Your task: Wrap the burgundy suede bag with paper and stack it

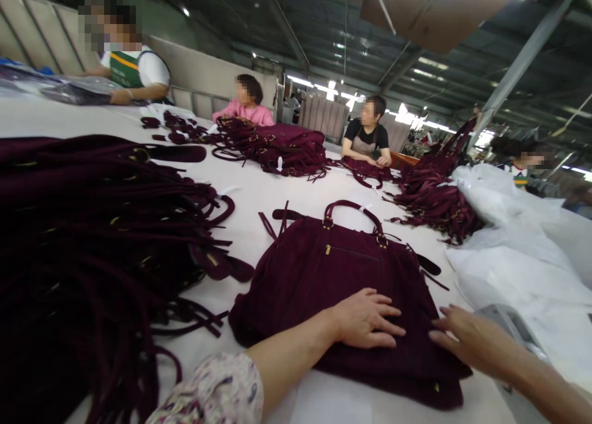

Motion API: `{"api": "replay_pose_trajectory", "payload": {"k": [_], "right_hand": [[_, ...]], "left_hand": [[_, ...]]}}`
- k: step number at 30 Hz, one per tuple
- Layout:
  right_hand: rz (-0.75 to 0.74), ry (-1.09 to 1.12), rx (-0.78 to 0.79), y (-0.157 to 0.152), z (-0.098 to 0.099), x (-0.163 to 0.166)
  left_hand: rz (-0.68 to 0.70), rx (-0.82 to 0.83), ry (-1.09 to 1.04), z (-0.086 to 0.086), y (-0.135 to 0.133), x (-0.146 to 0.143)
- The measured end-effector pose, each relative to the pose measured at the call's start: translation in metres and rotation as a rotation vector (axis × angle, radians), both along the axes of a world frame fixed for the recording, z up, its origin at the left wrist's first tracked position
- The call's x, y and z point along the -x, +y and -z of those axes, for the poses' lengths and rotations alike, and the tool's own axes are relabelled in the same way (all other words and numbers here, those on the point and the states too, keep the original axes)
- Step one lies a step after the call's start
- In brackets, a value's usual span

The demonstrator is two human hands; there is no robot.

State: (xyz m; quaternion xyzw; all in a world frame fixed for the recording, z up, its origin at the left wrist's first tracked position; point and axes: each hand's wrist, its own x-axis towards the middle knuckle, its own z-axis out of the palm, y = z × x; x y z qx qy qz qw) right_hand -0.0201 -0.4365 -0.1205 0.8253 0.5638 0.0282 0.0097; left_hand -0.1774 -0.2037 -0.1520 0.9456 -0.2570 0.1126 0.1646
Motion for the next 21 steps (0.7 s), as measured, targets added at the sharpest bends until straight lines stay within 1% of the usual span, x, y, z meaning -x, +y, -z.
{"api": "replay_pose_trajectory", "payload": {"k": [1, 2, 3, 4, 5, 6, 8, 9, 11, 13, 14, 16, 18, 21], "right_hand": [[0.003, 0.064, -0.047, 0.029, -0.02, -0.005], [-0.005, 0.12, -0.133, 0.062, -0.038, -0.011], [-0.039, 0.189, -0.196, 0.096, -0.052, -0.016], [-0.07, 0.264, -0.228, 0.131, -0.062, -0.022], [-0.062, 0.317, -0.255, 0.165, -0.066, -0.029], [-0.03, 0.347, -0.269, 0.196, -0.065, -0.036], [0.036, 0.357, -0.269, 0.246, -0.049, -0.05], [0.062, 0.351, -0.258, 0.263, -0.038, -0.057], [0.074, 0.355, -0.216, 0.281, -0.014, -0.069], [0.051, 0.387, -0.155, 0.282, 0.005, -0.079], [0.04, 0.408, -0.125, 0.278, 0.011, -0.082], [0.051, 0.438, -0.084, 0.271, 0.017, -0.089], [0.111, 0.441, -0.079, 0.27, 0.019, -0.095], [0.239, 0.426, -0.118, 0.281, 0.02, -0.105]], "left_hand": [[-0.003, 0.004, -0.009, 0.001, 0.001, 0.0], [-0.004, 0.01, -0.016, 0.003, 0.002, 0.001], [-0.006, 0.014, -0.019, 0.004, 0.003, 0.001], [-0.006, 0.016, -0.019, 0.005, 0.004, 0.001], [-0.008, 0.016, -0.017, 0.006, 0.005, 0.002], [-0.012, 0.015, -0.017, 0.008, 0.005, 0.002], [-0.012, 0.002, -0.033, 0.01, 0.005, 0.003], [-0.008, -0.009, -0.048, 0.01, 0.005, 0.002], [0.001, -0.03, -0.081, 0.012, 0.004, 0.001], [0.003, -0.04, -0.096, 0.014, 0.002, -0.001], [0.0, -0.041, -0.096, 0.015, 0.001, -0.002], [0.0, -0.039, -0.09, 0.015, 0.0, -0.003], [0.005, -0.04, -0.092, 0.014, -0.001, -0.002], [0.014, -0.062, -0.114, 0.011, 0.0, 0.0]]}}
